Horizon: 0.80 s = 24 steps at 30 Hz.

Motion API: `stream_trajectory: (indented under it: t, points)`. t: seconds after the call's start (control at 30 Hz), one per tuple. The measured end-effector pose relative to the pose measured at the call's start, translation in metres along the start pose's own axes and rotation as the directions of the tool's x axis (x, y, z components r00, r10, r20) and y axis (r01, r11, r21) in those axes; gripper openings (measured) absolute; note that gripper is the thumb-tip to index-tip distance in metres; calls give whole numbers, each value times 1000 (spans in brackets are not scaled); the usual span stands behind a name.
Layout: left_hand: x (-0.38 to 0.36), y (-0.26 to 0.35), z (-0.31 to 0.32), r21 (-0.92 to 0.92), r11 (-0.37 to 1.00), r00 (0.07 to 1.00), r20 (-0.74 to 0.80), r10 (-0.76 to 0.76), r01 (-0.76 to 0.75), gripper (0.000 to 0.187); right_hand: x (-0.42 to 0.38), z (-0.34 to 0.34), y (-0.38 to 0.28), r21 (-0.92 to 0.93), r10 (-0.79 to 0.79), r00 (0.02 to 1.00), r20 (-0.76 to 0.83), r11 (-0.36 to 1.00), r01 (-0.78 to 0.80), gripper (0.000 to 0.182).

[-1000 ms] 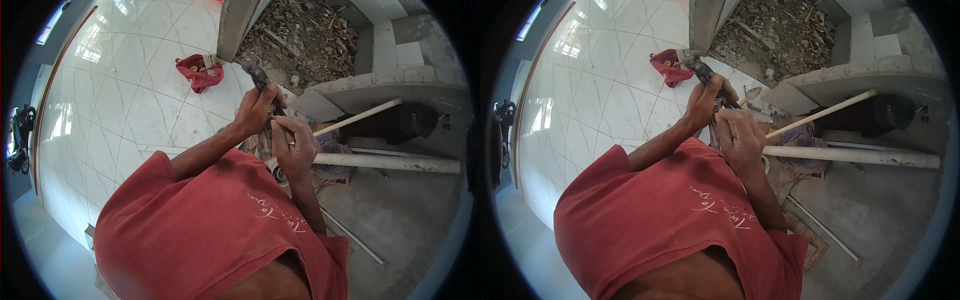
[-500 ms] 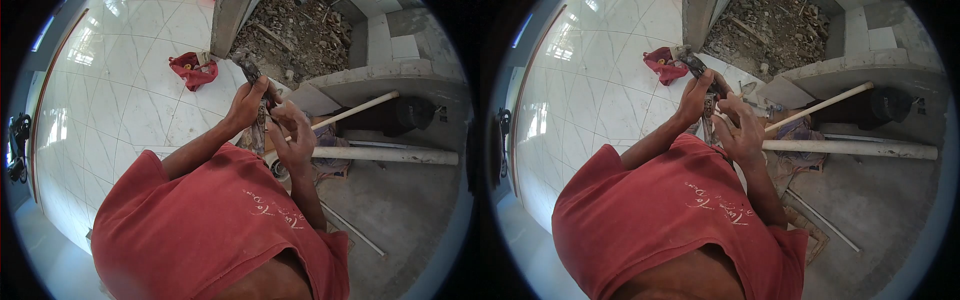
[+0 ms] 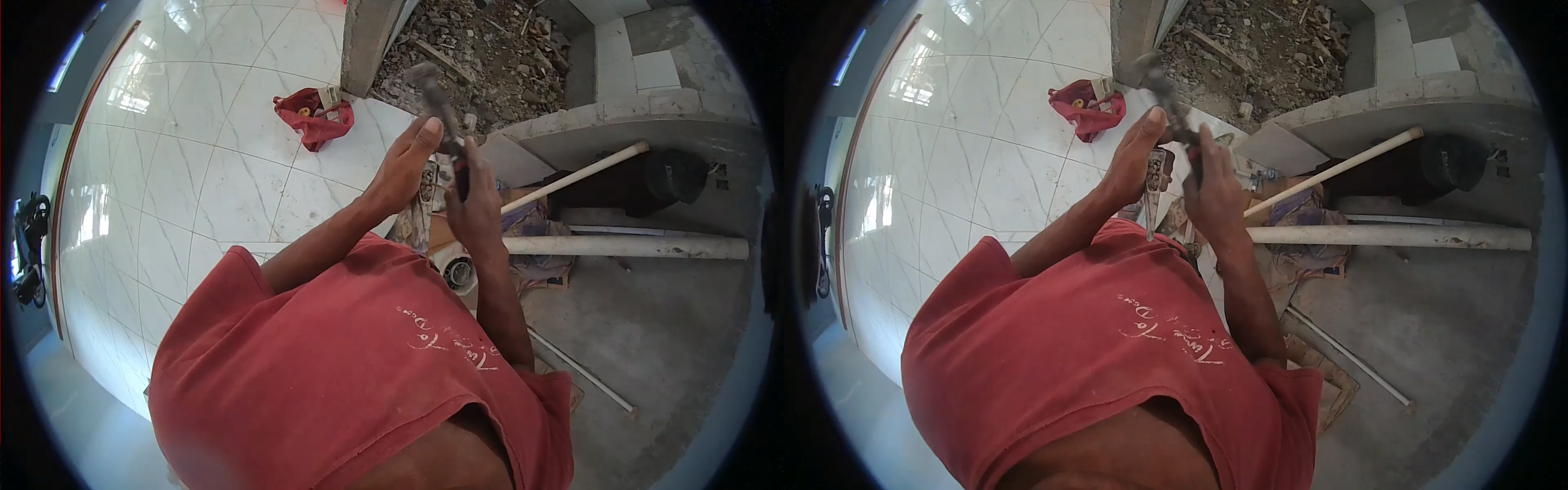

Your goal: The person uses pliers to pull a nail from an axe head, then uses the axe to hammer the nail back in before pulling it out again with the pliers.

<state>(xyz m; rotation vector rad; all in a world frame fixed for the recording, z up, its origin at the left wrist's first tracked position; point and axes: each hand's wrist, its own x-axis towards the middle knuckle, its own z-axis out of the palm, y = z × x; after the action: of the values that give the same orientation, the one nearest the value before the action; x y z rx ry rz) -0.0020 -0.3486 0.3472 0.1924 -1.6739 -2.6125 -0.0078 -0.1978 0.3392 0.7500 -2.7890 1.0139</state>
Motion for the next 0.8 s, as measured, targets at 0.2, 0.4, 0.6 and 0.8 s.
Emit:
stream_trajectory:
  t: [0.2, 0.4, 0.6, 0.8]
  points:
    - [8, -13, -29, 24, 993, 984, 138, 111, -115, 61, -21, -65, -31, 346, 328, 940, -98, 896, -277, 29]
    - [13, -13, -25, 79, 994, 973, 221, 60, -80, 61, -21, -59, -60, 621, 403, 911, 88, 693, -366, 26]
    - [9, -23, -14, 51, 996, 929, 367, 55, -79, 54, -10, -44, -52, 693, 401, 908, 118, 622, -365, 20]
    - [3, -19, -21, 31, 977, 852, 485, -198, 210, 24, -8, -43, -49, 694, 443, 887, 129, 599, -400, 22]
